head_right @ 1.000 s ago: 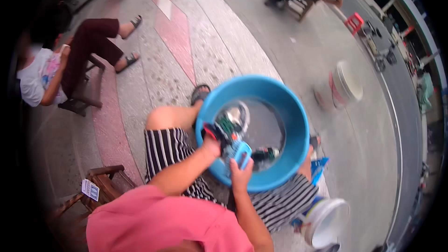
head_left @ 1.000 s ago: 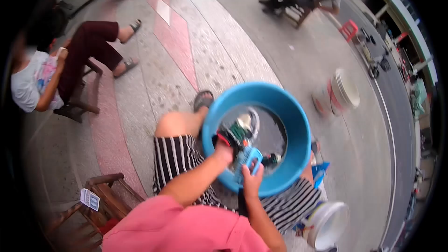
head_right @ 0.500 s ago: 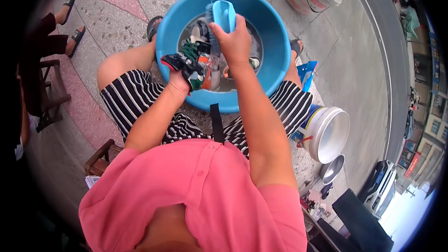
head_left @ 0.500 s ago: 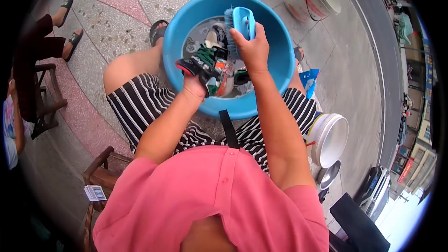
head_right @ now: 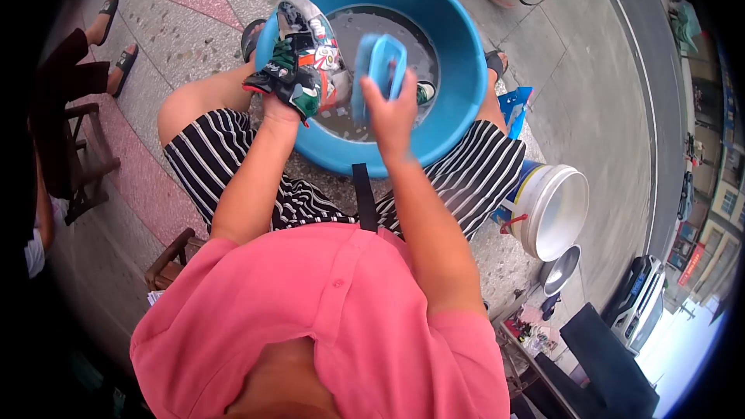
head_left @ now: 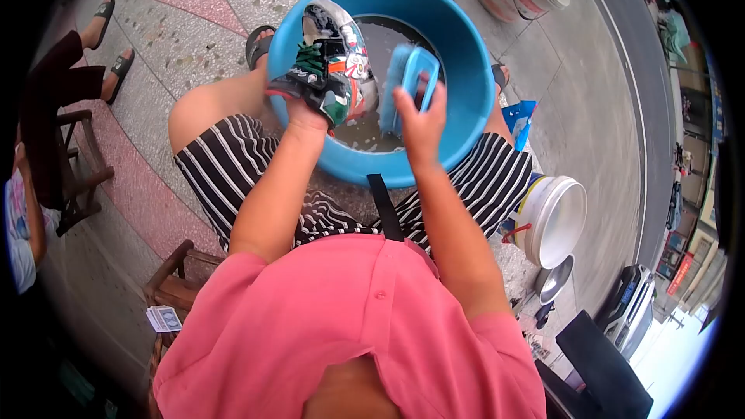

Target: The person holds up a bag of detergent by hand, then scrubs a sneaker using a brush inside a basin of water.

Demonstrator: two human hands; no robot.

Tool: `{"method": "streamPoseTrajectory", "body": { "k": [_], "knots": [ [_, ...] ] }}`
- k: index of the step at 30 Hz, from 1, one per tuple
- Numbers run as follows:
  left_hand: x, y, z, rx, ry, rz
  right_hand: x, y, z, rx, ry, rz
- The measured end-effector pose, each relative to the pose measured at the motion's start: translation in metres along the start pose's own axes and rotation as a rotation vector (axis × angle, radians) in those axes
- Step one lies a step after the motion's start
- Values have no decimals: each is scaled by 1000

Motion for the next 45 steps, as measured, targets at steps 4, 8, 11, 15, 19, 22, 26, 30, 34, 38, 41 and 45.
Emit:
{"method": "streamPoseTrajectory", "body": {
  "k": [4, 8, 11, 15, 19, 22, 26, 30, 34, 38, 41, 45],
  "knots": [
    [-24, 21, -22, -153, 182, 147, 24, 36, -26, -31, 18, 172],
    [-2, 4, -16, 15, 17, -29, -34, -20, -34, -119, 98, 94],
    [-1, 2, -16, 169, 31, 57, -53, -52, -22, -133, 139, 55],
    [-3, 7, -1, 105, -72, 23, -41, -65, -3, 282, 198, -360],
    [-14, 4, -17, 1008, 219, -244, -43, -61, -18, 930, 378, -733],
    [-21, 7, -18, 1058, 343, -136, -55, -51, -21, 1102, 407, -914],
    [-37, 18, -27, 1639, 710, -279, -41, -84, -10, 576, 392, -701],
    [-50, 38, -50, 985, 447, 189, -28, -12, 30, 529, 138, -363],
    [-71, 68, -88, 2614, 1344, -314, -15, -2, 46, 377, 100, -120],
    [-68, 88, -51, 2307, 1682, -429, 13, 0, 69, 1, 6, -110],
    [-70, 87, -60, 2224, 1629, -204, 29, 14, 76, -275, -86, -89],
    [-62, 86, -37, 2201, 1641, -589, 32, 18, 84, -312, -77, -158]
  ]
}}
Point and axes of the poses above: each hand's wrist, its own x-axis towards the middle knuckle, its own z-axis out of the back of the hand, y = z × x, the point moved 4 cm from there along x, towards the middle knuckle, and after that the axes turned 14 degrees about -z, right-handed, at the moved point
